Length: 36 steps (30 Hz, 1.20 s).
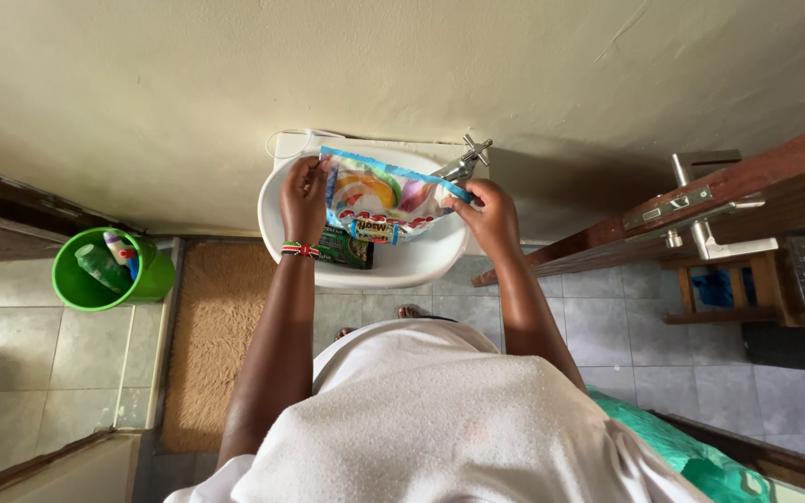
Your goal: Organizing soap and detergent by moving them from a bathroom to a balcony storage area.
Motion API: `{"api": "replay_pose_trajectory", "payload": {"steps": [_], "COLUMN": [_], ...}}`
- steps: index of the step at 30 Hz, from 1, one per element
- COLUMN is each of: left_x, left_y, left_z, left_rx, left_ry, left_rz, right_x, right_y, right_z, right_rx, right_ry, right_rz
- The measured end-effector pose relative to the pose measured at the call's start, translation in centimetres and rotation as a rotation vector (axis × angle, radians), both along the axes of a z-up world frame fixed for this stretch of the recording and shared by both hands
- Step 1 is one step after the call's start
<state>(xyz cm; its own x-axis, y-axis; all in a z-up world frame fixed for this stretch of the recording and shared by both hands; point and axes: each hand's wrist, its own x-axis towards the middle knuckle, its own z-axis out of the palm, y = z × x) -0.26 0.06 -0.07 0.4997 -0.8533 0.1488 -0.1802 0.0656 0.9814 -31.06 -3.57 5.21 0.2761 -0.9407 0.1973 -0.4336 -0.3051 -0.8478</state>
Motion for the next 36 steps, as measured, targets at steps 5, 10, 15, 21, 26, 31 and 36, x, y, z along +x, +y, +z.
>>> {"api": "replay_pose_trajectory", "payload": {"steps": [5, 10, 15, 21, 26, 31, 36], "left_x": [-0.1, 0.0, 0.1, 0.3, 0.4, 1.2, 1.9], "left_y": [0.2, 0.0, 0.0, 0.4, 1.1, 1.5, 3.0], "left_z": [0.5, 0.0, -0.5, -0.5, 0.2, -1.3, -1.2], "left_rx": [0.001, -0.03, -0.026, 0.026, 0.006, -0.048, 0.0], "left_ry": [0.003, 0.052, 0.036, 0.008, 0.154, 0.134, 0.039], "left_rz": [-0.007, -0.016, -0.015, -0.013, -0.098, -0.079, -0.084], "right_x": [0.1, 0.2, 0.1, 1.0, 5.5, 11.3, 16.3], "right_y": [0.1, 0.1, 0.0, -1.3, -1.9, -2.6, -3.3], "right_z": [0.0, 0.1, -0.1, 0.2, 3.1, 3.8, 3.6], "right_rx": [-0.001, 0.003, -0.036, -0.186, -0.191, -0.288, -0.367], "right_ry": [0.005, -0.01, 0.028, 0.205, 0.334, 0.314, 0.162], "right_rz": [-0.019, -0.026, -0.017, 0.009, 0.125, 0.278, 0.415]}}
